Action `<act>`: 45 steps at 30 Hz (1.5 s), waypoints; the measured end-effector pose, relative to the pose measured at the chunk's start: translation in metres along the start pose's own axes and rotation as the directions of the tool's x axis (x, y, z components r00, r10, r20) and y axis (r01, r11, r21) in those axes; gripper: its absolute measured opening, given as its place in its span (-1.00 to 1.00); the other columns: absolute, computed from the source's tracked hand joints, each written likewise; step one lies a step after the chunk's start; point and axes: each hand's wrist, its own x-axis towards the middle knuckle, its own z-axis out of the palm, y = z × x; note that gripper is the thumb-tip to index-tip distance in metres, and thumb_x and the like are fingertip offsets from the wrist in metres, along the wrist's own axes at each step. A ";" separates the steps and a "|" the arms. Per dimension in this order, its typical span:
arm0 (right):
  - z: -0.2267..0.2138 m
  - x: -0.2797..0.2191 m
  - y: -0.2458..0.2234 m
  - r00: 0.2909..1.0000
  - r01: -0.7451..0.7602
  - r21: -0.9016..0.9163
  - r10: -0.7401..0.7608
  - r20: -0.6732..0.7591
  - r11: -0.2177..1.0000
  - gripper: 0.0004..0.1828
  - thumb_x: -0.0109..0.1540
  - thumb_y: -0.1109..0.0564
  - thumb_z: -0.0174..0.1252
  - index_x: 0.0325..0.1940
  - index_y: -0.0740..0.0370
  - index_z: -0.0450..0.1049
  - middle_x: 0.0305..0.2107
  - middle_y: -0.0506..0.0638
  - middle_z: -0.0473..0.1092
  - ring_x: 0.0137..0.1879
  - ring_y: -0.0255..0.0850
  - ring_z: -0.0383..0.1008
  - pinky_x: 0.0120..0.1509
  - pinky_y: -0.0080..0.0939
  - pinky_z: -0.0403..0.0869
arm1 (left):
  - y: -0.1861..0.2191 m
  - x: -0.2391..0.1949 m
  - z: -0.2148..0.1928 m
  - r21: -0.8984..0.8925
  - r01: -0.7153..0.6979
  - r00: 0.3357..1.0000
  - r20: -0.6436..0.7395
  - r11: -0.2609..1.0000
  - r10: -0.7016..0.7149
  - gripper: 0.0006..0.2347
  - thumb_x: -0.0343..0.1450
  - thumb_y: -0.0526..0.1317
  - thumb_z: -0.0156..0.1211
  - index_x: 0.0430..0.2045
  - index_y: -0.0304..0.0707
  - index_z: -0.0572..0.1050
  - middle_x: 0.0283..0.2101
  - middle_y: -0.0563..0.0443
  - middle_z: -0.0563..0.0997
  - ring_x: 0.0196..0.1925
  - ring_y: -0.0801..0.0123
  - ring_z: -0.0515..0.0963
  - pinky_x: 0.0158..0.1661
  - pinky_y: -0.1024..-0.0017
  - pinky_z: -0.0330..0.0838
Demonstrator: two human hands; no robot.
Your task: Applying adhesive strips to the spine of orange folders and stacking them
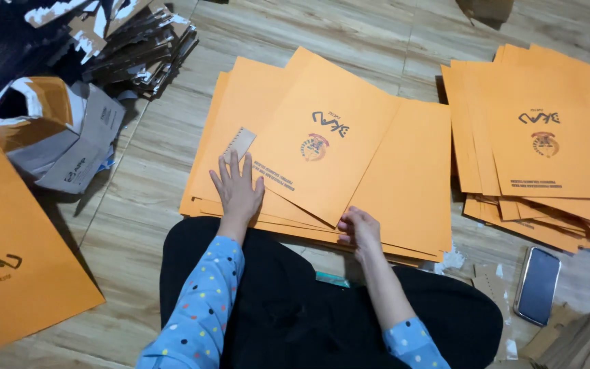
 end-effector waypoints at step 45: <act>-0.178 0.019 -0.062 0.874 -0.005 -0.892 -0.432 -0.223 0.451 -0.55 0.07 -0.30 0.10 -0.12 -0.05 0.46 -0.29 -0.05 0.44 -0.05 -0.05 0.41 -0.02 -0.05 0.37 | 0.151 -0.068 0.111 0.041 -0.823 0.551 -0.190 0.567 0.813 -0.62 0.10 0.07 0.20 -0.34 -0.06 0.36 -0.32 0.03 0.31 -0.21 0.17 0.38 -0.22 0.18 0.39</act>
